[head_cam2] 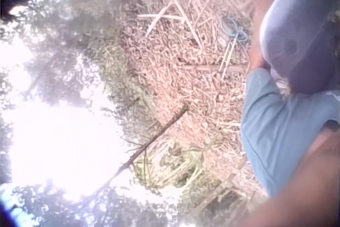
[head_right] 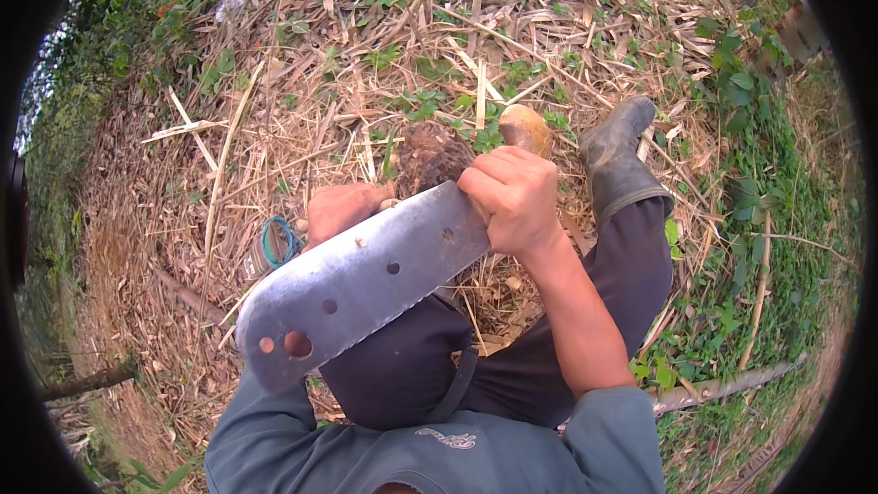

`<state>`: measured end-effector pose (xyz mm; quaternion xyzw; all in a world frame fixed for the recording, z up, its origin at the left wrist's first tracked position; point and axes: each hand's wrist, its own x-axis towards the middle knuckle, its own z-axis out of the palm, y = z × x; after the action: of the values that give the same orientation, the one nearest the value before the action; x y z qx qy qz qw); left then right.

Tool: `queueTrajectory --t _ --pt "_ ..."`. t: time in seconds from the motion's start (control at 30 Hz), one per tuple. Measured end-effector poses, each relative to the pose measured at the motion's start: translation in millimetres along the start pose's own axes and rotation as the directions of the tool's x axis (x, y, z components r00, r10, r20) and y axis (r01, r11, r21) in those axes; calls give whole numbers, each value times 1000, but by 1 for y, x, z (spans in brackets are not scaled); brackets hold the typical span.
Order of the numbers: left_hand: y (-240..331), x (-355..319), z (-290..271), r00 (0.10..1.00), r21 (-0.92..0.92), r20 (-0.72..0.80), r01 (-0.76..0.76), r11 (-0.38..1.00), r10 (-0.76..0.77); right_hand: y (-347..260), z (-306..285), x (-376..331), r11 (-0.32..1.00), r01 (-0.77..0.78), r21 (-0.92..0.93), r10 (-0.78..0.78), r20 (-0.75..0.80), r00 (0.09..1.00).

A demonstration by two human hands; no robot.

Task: The person sits on the ground and uses a large knife to cut and trim a plant stem. They repeatedly slice the stem and remove sections, handling the plant and tool with both hands.

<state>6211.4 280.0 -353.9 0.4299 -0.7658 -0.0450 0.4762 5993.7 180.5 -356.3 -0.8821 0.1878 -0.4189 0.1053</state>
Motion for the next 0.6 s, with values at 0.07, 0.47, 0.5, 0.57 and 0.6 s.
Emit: queueTrajectory --t 0.07,0.47,0.5,0.57,0.6 --pt "-2 -6 2 998 -49 -6 60 997 -61 10 4 -4 999 -19 -44 19 0 1000" --pt "-4 -33 17 956 28 -152 258 966 -251 17 -7 -9 927 -372 -52 365 -112 924" --pt "-4 -38 18 923 -139 -107 355 924 -371 9 -5 -2 960 -272 -70 265 -100 959" --pt "1 -55 21 794 -447 9 547 708 -607 -3 2 2 988 -134 -73 128 -82 988" --pt "6 -33 7 826 -352 93 549 758 -556 -6 3 3 993 -91 -76 85 -75 994"
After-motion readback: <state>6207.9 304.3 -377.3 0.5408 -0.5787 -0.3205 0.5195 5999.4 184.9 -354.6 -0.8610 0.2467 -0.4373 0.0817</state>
